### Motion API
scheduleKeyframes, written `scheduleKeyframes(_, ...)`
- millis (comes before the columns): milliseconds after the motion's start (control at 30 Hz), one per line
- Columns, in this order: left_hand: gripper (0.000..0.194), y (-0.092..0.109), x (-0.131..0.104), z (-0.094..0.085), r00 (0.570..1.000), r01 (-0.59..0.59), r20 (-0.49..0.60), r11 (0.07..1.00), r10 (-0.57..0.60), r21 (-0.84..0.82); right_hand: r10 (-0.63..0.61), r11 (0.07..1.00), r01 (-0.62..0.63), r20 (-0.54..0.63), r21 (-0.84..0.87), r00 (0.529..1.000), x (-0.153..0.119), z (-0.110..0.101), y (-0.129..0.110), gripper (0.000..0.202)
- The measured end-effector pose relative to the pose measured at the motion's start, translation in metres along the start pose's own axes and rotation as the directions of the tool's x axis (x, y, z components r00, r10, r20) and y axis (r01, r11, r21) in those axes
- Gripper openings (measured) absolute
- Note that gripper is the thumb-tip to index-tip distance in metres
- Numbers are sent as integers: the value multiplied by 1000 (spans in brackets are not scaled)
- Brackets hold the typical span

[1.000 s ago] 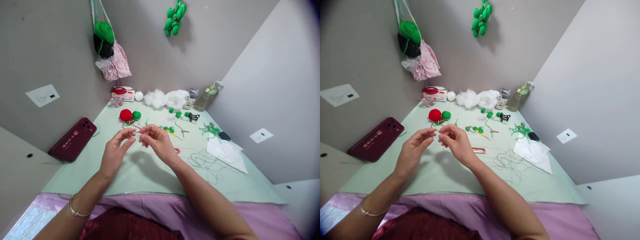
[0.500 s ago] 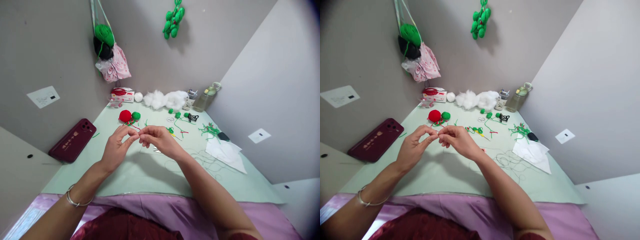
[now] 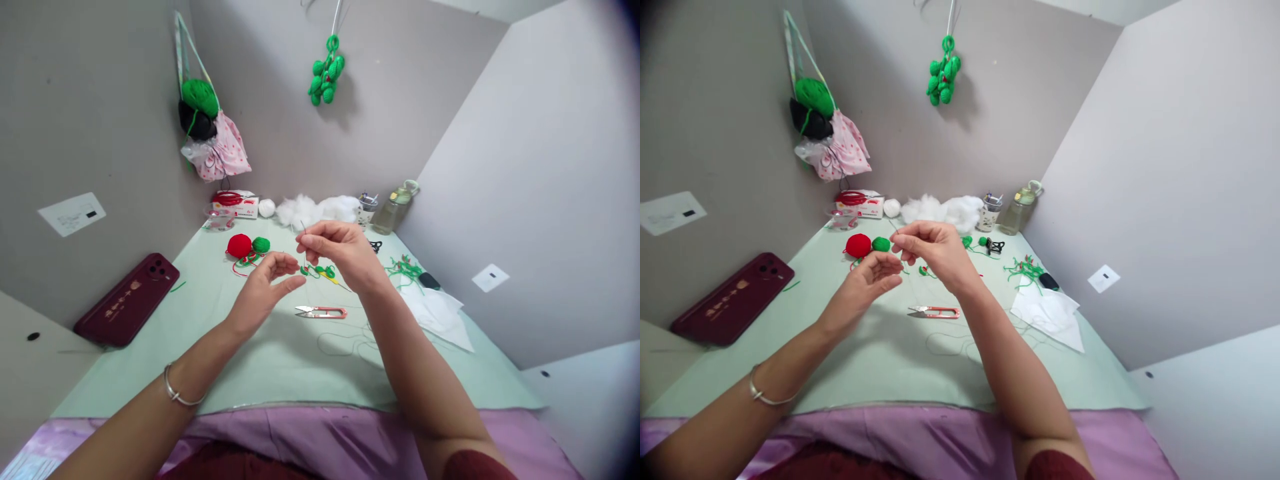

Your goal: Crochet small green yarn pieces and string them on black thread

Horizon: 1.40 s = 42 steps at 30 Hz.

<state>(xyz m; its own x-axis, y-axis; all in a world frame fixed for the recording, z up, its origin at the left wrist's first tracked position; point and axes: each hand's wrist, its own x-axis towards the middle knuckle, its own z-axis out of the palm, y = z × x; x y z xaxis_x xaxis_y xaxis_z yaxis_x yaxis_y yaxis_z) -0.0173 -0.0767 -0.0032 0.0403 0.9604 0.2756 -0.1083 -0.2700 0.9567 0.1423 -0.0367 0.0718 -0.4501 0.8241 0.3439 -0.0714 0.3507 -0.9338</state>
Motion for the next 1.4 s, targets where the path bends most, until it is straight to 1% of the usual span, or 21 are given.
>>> scheduleKeyframes(100,30,-3,-3,16,995,58,78,998,-56,-25,5,995,-3,-23,99,1000,1,-5,-6,17)
scheduleKeyframes(167,29,-1,-7,21,969,157,200,986,-142,-59,23,987,-16,-42,159,999,0,-12,-10,20)
scheduleKeyframes(233,27,0,-14,17,922,250,325,965,-210,-85,28,980,-14,-72,196,997,0,-23,-16,24)
scheduleKeyframes(300,26,-1,-19,2,892,295,382,951,-240,-92,15,980,11,-129,199,991,-1,-38,-21,28)
scheduleKeyframes(367,24,-4,-21,-20,913,272,333,960,-235,-70,-18,986,50,-202,156,979,-3,-53,-26,29)
scheduleKeyframes(433,24,-6,-19,-41,944,217,228,970,-236,106,-64,992,89,-253,86,965,-6,-61,-30,28)
scheduleKeyframes(500,34,-5,-13,-53,986,100,94,933,-140,346,-101,994,110,-251,22,963,-8,-61,-33,25)
scheduleKeyframes(533,38,-2,-10,-54,996,47,50,910,-75,411,-106,994,110,-231,4,967,-9,-58,-34,23)
scheduleKeyframes(600,44,9,-3,-43,998,26,50,922,-49,387,-91,996,91,-163,-6,982,-10,-48,-34,21)
scheduleKeyframes(633,46,16,0,-33,993,36,92,949,-68,312,-76,997,77,-119,1,990,-9,-42,-33,20)
scheduleKeyframes(700,56,29,5,-9,991,16,127,991,-33,137,-50,998,51,-31,26,998,-8,-30,-29,19)
scheduleKeyframes(800,63,41,11,24,965,20,261,997,1,-78,-23,999,22,33,39,999,-7,-21,-24,17)
scheduleKeyframes(833,59,42,11,30,945,52,328,990,-7,-127,-17,999,16,27,36,1000,-7,-20,-24,17)
scheduleKeyframes(900,37,39,11,32,903,144,425,976,-62,-164,-20,999,21,-24,38,1000,-7,-24,-25,18)
scheduleKeyframes(933,27,35,10,28,888,190,448,969,-101,-157,-27,998,30,-56,55,998,-7,-29,-26,19)
scheduleKeyframes(1033,34,22,1,0,893,249,410,963,-186,-105,-45,983,71,-153,167,987,-6,-56,-32,25)
scheduleKeyframes(1133,37,9,-13,-44,882,310,373,951,-289,5,-70,969,125,-251,212,966,-8,-99,-36,22)
scheduleKeyframes(1200,38,4,-22,-77,873,326,346,939,-345,114,-138,976,187,-340,115,930,-14,-134,-36,18)
scheduleKeyframes(1300,39,3,-34,-120,883,308,269,907,-384,286,-237,969,240,-509,-61,827,-31,-183,-35,16)
scheduleKeyframes(1367,38,6,-40,-138,882,325,219,876,-416,356,-292,946,312,-638,-85,712,-40,-201,-35,15)
scheduleKeyframes(1400,39,9,-41,-142,887,324,204,874,-414,363,-303,935,346,-683,-78,665,-43,-203,-36,17)
